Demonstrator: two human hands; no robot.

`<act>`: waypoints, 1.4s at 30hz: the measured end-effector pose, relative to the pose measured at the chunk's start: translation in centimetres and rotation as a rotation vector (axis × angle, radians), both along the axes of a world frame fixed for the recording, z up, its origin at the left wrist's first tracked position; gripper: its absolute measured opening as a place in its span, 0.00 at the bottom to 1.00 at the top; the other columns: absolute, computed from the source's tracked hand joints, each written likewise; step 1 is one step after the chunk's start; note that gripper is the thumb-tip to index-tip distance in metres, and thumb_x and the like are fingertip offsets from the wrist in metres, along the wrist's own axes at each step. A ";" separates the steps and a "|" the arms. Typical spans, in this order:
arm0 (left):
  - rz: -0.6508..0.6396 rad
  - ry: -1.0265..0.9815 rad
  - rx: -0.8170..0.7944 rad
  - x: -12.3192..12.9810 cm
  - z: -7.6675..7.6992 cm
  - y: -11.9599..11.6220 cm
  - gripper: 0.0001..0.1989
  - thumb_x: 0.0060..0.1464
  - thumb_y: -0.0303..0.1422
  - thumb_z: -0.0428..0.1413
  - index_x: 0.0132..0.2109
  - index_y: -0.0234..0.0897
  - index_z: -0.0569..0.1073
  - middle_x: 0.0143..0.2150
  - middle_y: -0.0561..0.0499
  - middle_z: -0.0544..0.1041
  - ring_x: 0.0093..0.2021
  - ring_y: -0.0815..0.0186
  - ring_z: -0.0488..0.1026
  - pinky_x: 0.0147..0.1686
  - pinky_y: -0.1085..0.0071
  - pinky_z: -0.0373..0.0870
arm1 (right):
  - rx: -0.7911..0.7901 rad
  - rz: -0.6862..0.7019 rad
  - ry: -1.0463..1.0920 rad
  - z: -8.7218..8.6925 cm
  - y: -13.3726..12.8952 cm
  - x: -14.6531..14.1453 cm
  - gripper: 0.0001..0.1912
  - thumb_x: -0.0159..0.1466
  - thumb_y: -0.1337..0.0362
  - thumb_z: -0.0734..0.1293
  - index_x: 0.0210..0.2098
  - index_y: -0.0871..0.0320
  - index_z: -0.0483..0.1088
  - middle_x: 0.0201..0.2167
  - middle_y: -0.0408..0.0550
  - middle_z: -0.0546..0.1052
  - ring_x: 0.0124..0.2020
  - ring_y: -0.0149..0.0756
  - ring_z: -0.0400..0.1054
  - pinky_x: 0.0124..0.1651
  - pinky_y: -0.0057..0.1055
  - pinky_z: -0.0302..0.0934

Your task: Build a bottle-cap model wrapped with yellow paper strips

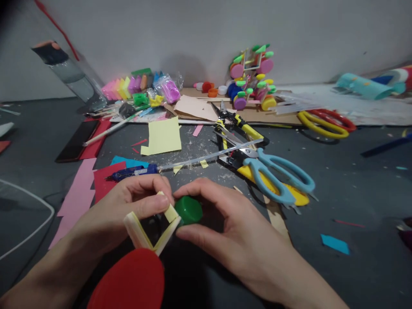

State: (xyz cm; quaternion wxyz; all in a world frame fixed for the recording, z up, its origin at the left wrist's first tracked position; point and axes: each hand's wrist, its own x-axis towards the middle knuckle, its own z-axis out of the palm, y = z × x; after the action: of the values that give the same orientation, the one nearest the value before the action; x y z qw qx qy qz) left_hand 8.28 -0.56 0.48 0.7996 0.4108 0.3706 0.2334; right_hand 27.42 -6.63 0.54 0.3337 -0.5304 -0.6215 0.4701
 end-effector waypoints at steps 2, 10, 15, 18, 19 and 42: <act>-0.021 -0.020 -0.035 0.1 0.1 -0.1 0.11 0.44 0.32 0.70 0.28 0.35 0.76 0.24 0.56 0.75 0.23 0.75 0.70 0.25 0.80 0.64 | -0.010 -0.002 0.008 0.0 -0.1 0.0 0.12 0.62 0.57 0.72 0.46 0.46 0.73 0.42 0.38 0.79 0.43 0.34 0.73 0.44 0.28 0.64; -0.047 -0.041 -0.114 0.1 0.0 -0.4 0.11 0.41 0.25 0.71 0.28 0.36 0.75 0.23 0.58 0.75 0.23 0.76 0.71 0.24 0.82 0.63 | -0.010 -0.007 -0.014 0.0 -0.2 0.0 0.12 0.62 0.58 0.73 0.45 0.46 0.74 0.43 0.38 0.79 0.43 0.34 0.73 0.43 0.28 0.65; -0.045 -0.048 -0.069 0.1 0.1 -0.3 0.10 0.46 0.30 0.70 0.29 0.35 0.74 0.24 0.58 0.74 0.23 0.78 0.68 0.24 0.83 0.61 | -0.025 -0.015 0.038 0.1 0.0 -0.1 0.13 0.61 0.60 0.73 0.45 0.47 0.74 0.41 0.38 0.79 0.42 0.33 0.73 0.42 0.25 0.65; -0.009 -0.053 -0.022 0.1 0.2 -0.2 0.10 0.48 0.32 0.69 0.30 0.35 0.75 0.24 0.58 0.73 0.23 0.77 0.66 0.24 0.82 0.61 | -0.060 -0.034 0.131 -0.1 -0.1 -0.2 0.15 0.60 0.62 0.74 0.46 0.47 0.73 0.42 0.38 0.79 0.42 0.31 0.73 0.42 0.23 0.66; 0.002 -0.054 -0.013 0.2 0.2 -0.2 0.10 0.48 0.33 0.68 0.30 0.35 0.75 0.24 0.58 0.73 0.23 0.77 0.66 0.24 0.82 0.61 | -0.074 -0.044 0.171 -0.3 -0.1 -0.3 0.16 0.60 0.62 0.74 0.47 0.47 0.72 0.42 0.38 0.79 0.42 0.31 0.73 0.42 0.23 0.66; 0.107 -0.250 0.224 0.4 -0.4 -1.6 0.05 0.57 0.31 0.62 0.42 0.42 0.75 0.29 0.57 0.75 0.24 0.69 0.77 0.31 0.69 0.77 | -0.380 0.046 1.060 -2.2 0.1 -1.6 0.12 0.67 0.56 0.69 0.46 0.55 0.78 0.32 0.46 0.80 0.32 0.31 0.77 0.37 0.27 0.72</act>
State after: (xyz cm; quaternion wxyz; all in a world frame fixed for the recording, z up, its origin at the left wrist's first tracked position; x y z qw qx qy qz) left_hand 8.63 -2.12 0.06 0.7752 0.4446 0.2615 0.3647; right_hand 25.79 -6.58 -1.66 0.4887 -0.2588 -0.2848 0.7830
